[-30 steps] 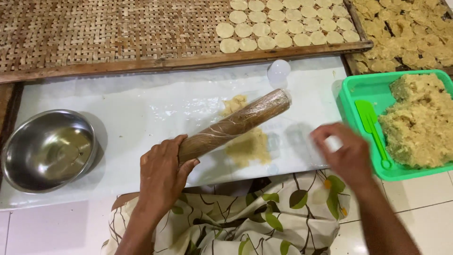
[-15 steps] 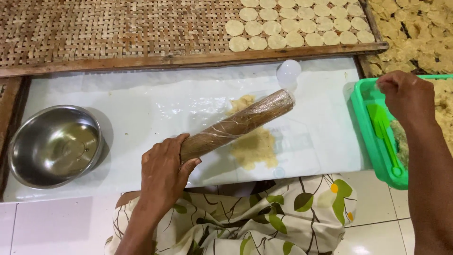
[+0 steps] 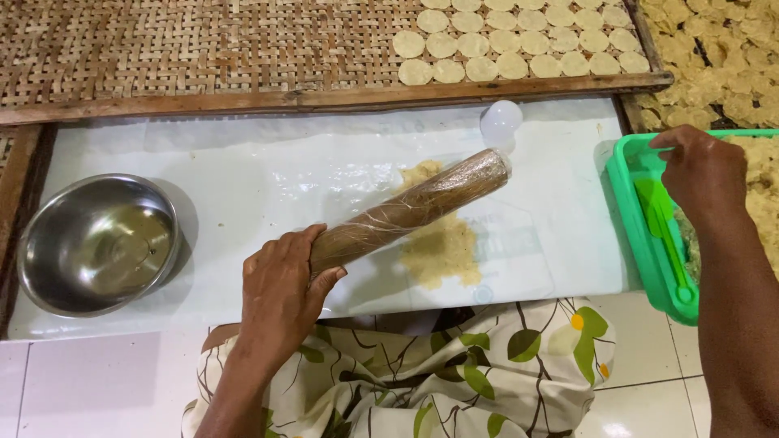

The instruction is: Flattening dough with a rolling pin and cutting it into circular shapes for drying.

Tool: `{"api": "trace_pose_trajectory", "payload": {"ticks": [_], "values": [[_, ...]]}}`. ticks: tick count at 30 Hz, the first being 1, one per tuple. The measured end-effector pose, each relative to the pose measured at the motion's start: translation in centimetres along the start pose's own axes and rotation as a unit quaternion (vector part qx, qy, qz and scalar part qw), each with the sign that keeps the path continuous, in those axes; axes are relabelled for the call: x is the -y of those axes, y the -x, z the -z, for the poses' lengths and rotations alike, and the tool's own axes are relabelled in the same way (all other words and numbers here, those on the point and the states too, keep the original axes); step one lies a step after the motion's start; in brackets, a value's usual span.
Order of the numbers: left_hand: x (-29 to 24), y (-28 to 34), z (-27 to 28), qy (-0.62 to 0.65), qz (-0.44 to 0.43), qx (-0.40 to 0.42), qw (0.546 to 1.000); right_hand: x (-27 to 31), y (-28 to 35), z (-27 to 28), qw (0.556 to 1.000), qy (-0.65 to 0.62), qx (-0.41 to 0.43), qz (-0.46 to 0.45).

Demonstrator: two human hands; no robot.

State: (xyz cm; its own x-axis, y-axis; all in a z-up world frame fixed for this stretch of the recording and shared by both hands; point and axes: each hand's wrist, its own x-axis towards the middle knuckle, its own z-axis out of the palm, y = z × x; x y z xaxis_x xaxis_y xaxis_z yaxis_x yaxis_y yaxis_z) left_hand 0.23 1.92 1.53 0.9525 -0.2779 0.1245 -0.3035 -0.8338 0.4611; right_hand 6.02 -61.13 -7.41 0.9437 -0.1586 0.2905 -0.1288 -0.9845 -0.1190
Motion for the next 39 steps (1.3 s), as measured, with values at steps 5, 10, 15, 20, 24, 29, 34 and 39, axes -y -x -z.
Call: {"api": "trace_pose_trajectory", "payload": {"ticks": [5,10,15,20,24,29,34,39], "values": [[0.0,0.1,0.2,-0.006,-0.001,-0.021,1.0,7.0,2.0,3.6,0.998,0.005,-0.031,0.061],[-0.2,-0.2,0.6,-0.006,0.003,-0.042,0.999,19.3,7.2,5.1,0.981,-0.157,0.115,0.023],[-0.1,0.2,1.1,-0.01,0.01,-0.039,0.999,25.7,9.7,7.2,0.959,-0.186,0.201,0.077],[0.0,0.4,1.3,-0.016,0.001,0.02,1.0,27.5,9.6,10.5,0.963,-0.235,0.082,0.102],[-0.7,0.1,0.2,-0.009,-0.083,0.086,0.993,28.2,9.6,11.5,0.948,-0.004,-0.079,0.309],[-1.7,-3.6,-2.3,-0.024,-0.106,0.143,0.984,27.2,8.3,8.4,0.952,-0.066,0.232,0.19],[-1.6,-8.1,-4.8,-0.031,-0.119,0.102,0.987,25.8,4.8,5.6,0.954,-0.13,0.239,0.127],[-1.5,-10.6,-7.5,-0.078,-0.062,0.004,0.995,24.8,2.3,1.7,0.962,-0.137,0.17,0.164]]}}
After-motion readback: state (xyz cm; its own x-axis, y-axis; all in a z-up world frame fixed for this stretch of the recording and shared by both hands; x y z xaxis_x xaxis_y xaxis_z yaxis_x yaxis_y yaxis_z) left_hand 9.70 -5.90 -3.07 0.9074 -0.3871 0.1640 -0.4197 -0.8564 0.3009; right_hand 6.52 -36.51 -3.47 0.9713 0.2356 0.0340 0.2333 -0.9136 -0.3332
